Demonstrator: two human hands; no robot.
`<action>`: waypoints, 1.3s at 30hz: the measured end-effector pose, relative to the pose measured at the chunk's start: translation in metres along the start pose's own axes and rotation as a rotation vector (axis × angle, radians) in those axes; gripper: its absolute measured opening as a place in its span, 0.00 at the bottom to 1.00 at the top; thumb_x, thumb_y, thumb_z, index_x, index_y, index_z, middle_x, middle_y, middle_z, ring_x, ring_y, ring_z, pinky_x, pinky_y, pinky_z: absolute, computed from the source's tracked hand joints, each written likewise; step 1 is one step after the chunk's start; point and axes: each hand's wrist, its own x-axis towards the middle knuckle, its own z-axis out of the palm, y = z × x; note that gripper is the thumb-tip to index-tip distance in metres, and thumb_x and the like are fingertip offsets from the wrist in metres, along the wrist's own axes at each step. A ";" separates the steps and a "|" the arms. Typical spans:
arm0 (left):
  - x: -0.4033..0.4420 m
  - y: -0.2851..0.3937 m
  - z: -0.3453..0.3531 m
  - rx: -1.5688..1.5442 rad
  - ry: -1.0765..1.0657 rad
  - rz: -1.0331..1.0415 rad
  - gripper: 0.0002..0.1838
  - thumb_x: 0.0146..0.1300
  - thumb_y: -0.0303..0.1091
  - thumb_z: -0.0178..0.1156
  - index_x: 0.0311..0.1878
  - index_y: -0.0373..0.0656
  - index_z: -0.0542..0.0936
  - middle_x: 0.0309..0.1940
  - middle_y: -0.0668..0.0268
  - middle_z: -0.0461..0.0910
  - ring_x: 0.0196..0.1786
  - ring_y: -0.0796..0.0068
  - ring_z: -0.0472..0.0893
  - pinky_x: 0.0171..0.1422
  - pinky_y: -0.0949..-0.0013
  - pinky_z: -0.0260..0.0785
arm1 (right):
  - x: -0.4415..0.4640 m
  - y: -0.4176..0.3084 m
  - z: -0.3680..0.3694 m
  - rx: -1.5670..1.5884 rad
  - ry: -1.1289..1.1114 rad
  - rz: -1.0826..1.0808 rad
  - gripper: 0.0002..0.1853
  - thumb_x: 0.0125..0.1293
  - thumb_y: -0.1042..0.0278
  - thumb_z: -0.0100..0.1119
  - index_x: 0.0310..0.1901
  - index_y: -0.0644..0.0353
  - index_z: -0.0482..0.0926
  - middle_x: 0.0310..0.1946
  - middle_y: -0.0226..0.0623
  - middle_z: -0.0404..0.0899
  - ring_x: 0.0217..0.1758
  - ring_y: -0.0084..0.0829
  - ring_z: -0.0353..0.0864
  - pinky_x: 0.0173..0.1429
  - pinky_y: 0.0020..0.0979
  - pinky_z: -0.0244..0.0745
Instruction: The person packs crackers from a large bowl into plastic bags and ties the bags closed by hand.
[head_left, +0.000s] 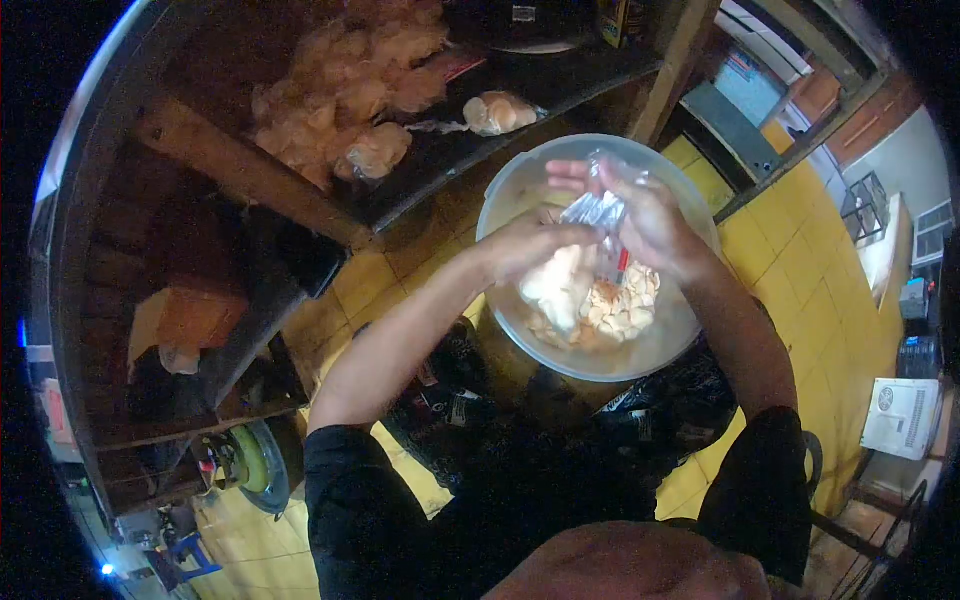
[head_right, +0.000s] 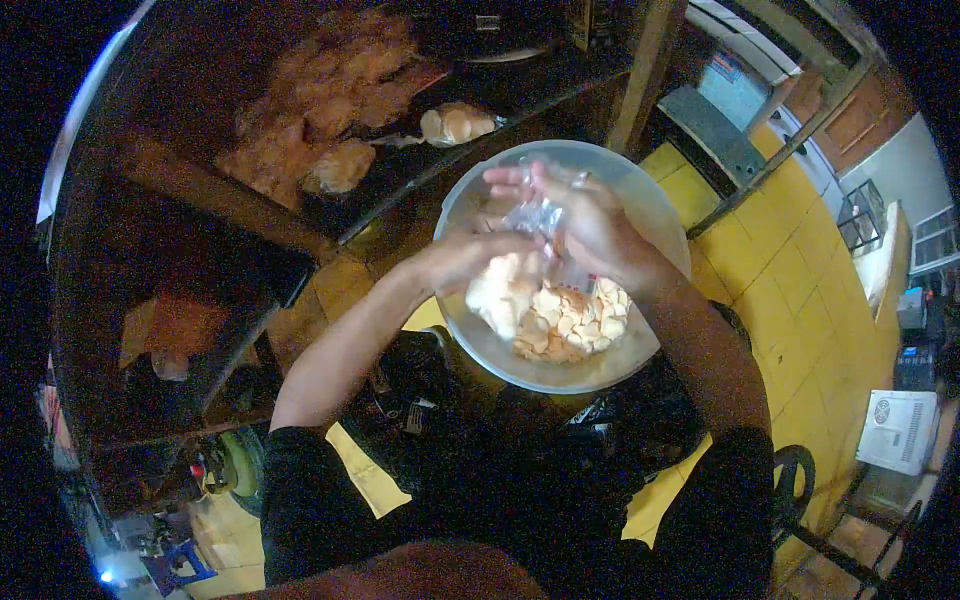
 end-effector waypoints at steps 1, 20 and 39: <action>-0.002 0.005 0.001 0.002 -0.005 -0.001 0.30 0.64 0.49 0.63 0.62 0.38 0.74 0.53 0.58 0.80 0.55 0.70 0.79 0.65 0.65 0.68 | 0.002 -0.003 -0.004 0.055 0.056 -0.055 0.20 0.77 0.55 0.46 0.59 0.61 0.74 0.55 0.45 0.78 0.56 0.34 0.79 0.61 0.37 0.74; -0.017 0.022 0.023 -0.750 0.077 0.373 0.16 0.73 0.48 0.52 0.54 0.48 0.75 0.44 0.69 0.80 0.46 0.75 0.81 0.50 0.65 0.77 | -0.023 -0.006 0.036 -1.609 -0.011 -0.979 0.09 0.53 0.61 0.64 0.28 0.56 0.76 0.63 0.36 0.73 0.66 0.44 0.68 0.70 0.49 0.56; -0.028 0.052 0.011 -0.788 -0.032 0.427 0.10 0.77 0.37 0.47 0.45 0.43 0.75 0.28 0.69 0.74 0.25 0.80 0.69 0.30 0.74 0.65 | -0.014 -0.028 0.018 -0.358 0.214 -0.269 0.13 0.75 0.58 0.53 0.42 0.61 0.74 0.28 0.33 0.75 0.31 0.23 0.74 0.41 0.25 0.71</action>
